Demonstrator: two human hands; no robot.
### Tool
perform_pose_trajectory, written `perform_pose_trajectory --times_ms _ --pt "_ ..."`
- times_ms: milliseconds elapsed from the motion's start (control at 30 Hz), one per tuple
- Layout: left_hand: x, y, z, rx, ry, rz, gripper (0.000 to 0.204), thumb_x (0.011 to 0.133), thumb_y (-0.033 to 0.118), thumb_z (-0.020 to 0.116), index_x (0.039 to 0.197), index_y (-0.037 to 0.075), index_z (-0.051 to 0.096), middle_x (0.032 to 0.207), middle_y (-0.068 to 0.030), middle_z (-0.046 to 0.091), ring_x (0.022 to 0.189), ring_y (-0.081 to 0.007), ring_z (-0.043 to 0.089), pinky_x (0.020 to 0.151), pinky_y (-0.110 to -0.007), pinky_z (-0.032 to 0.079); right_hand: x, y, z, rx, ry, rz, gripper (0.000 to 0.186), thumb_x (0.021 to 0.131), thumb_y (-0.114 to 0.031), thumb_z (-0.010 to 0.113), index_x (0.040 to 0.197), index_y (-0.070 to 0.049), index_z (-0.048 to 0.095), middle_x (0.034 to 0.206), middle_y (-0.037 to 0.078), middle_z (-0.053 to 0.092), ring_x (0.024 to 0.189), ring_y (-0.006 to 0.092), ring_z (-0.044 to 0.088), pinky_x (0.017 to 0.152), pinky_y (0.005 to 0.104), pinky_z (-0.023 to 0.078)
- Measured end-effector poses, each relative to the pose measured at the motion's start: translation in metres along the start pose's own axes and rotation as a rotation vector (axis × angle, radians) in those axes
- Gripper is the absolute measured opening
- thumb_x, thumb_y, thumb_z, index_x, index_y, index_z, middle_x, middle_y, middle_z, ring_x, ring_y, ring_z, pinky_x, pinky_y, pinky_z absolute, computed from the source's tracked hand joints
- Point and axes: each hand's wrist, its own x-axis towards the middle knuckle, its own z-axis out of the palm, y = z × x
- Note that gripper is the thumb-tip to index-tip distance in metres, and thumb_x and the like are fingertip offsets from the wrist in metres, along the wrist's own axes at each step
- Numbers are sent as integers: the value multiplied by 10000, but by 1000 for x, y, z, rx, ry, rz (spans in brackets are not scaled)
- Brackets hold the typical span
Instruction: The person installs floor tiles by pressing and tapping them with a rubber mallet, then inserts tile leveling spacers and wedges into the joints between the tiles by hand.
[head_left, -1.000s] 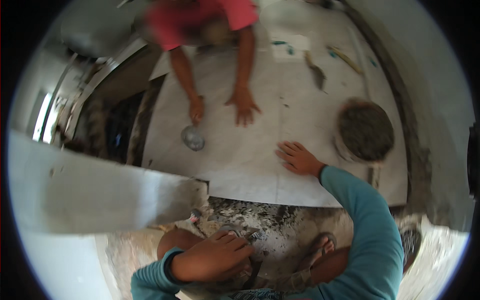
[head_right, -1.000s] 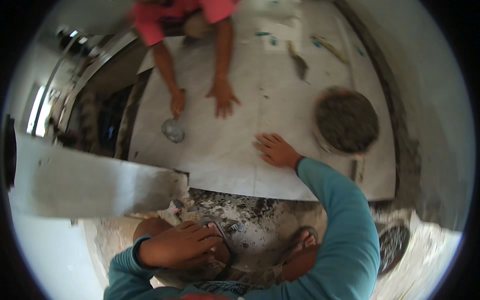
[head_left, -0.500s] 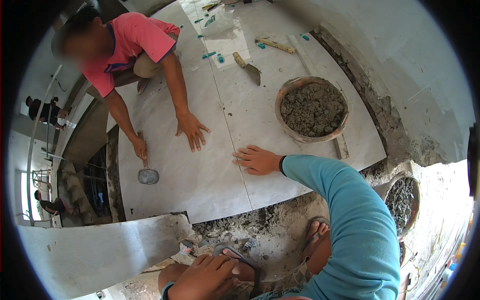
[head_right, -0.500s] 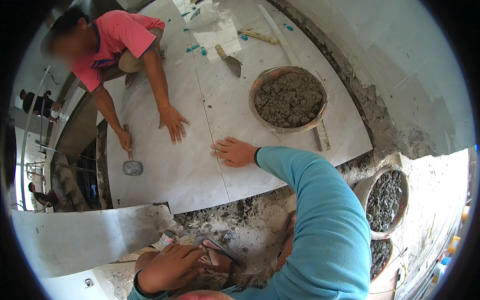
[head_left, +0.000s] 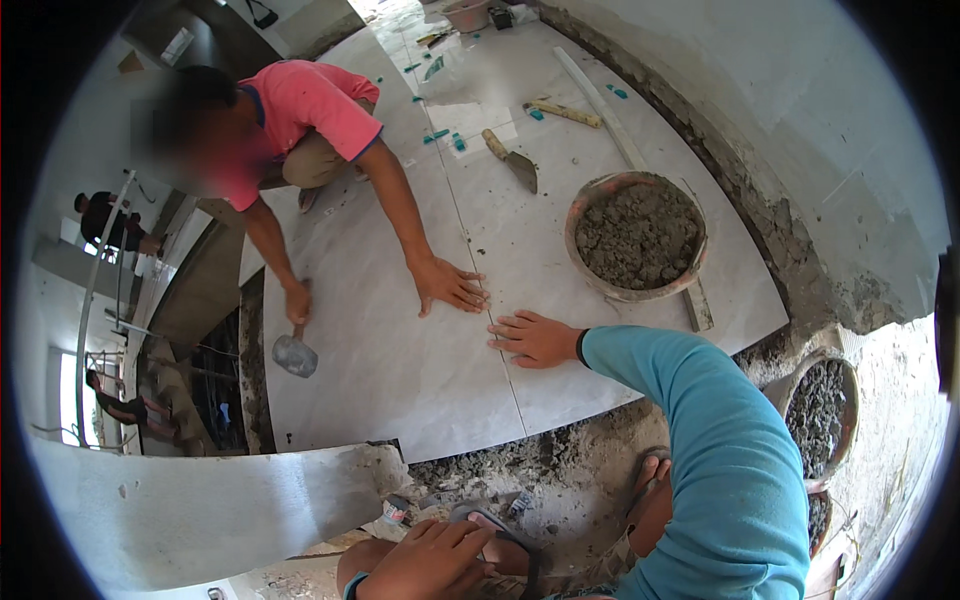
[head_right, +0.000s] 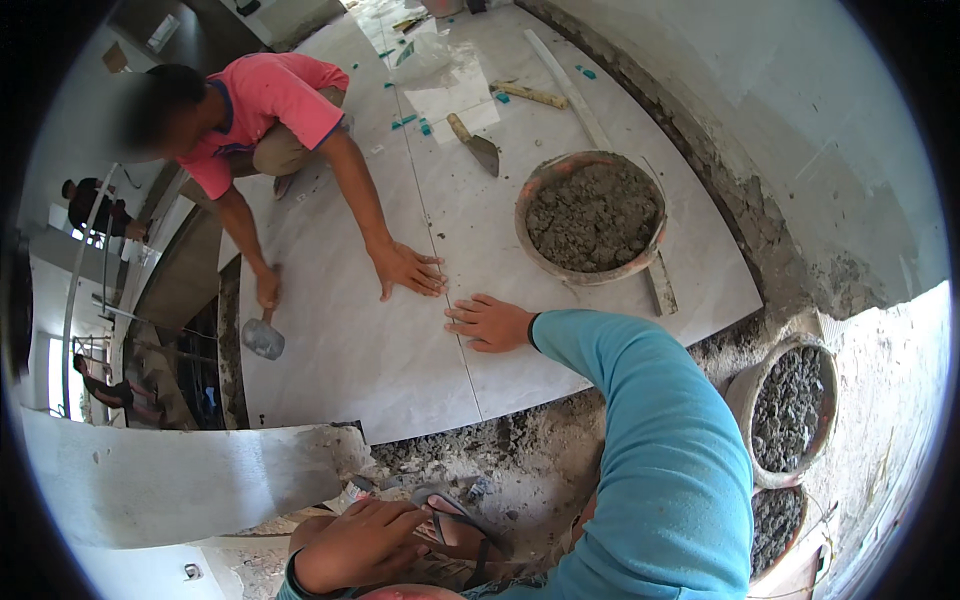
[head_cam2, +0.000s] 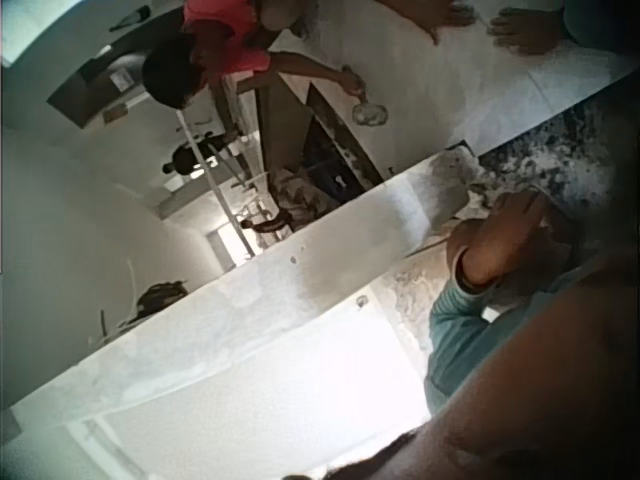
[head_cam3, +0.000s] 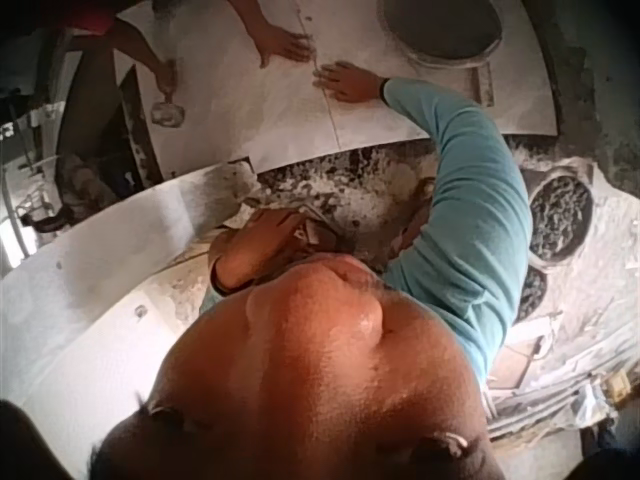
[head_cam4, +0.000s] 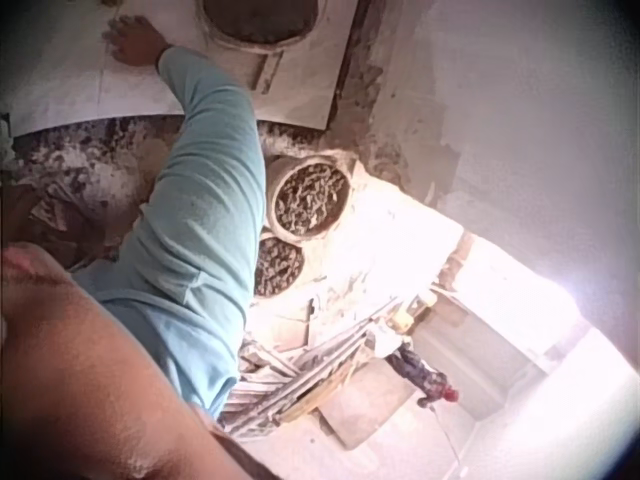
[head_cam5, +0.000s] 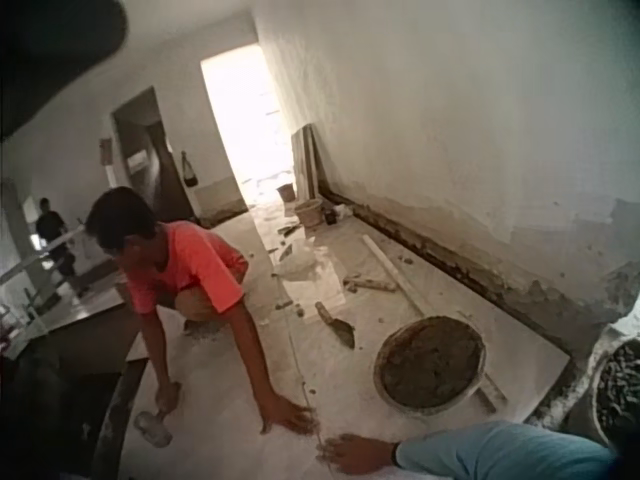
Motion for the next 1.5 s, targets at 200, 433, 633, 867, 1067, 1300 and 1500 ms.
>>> perform_pose_trajectory --times_ms 200,433,633,867,1067,1300,1500 --pt "-7 -12 27 -1 251 22 429 952 285 665 1283 32 561 1158 -154 631 1036 -349 637 939 -455 478 -7 0 0 1 -2 18 594 973 -335 605 1510 -103 498 1607 174 422 1471 368 398 1203 524 295" --pt "-4 -13 37 -11 133 62 413 987 257 621 1328 44 529 1159 -154 592 1065 -362 615 988 -466 458 -4 -10 -8 46 -21 29 579 999 -355 574 1525 -131 489 1610 174 413 1482 378 374 1209 538 272" --pt "-3 -17 40 -10 166 103 397 984 257 627 1303 38 536 1139 -153 593 1066 -356 617 982 -464 466 -1 -7 -12 95 -61 44 577 1013 -333 564 1539 -115 473 1625 190 385 1499 408 334 1224 563 239" --pt "-3 -16 33 2 137 83 371 971 277 650 1241 41 556 1109 -151 590 1055 -355 614 968 -466 474 0 -6 -12 72 -67 54 577 1008 -355 565 1535 -136 478 1635 167 382 1504 384 343 1233 549 235" --pt "-4 -15 38 11 258 106 324 959 317 661 1119 51 569 1045 -142 625 1002 -352 646 905 -458 486 0 -9 -14 69 -45 50 572 1005 -353 572 1529 -140 489 1639 156 383 1506 376 345 1235 542 235" --pt "-1 -20 45 3 287 137 334 956 312 664 1143 51 572 1054 -143 626 1003 -355 646 922 -464 479 0 -9 -14 69 -62 63 592 1002 -354 578 1546 -143 474 1648 149 373 1515 365 337 1241 531 230" --pt "-1 -18 44 7 278 127 339 958 313 663 1146 45 572 1049 -144 630 998 -363 643 930 -462 476 -1 -9 -14 76 -71 63 595 1002 -349 581 1549 -142 469 1651 154 364 1519 367 330 1242 533 227"
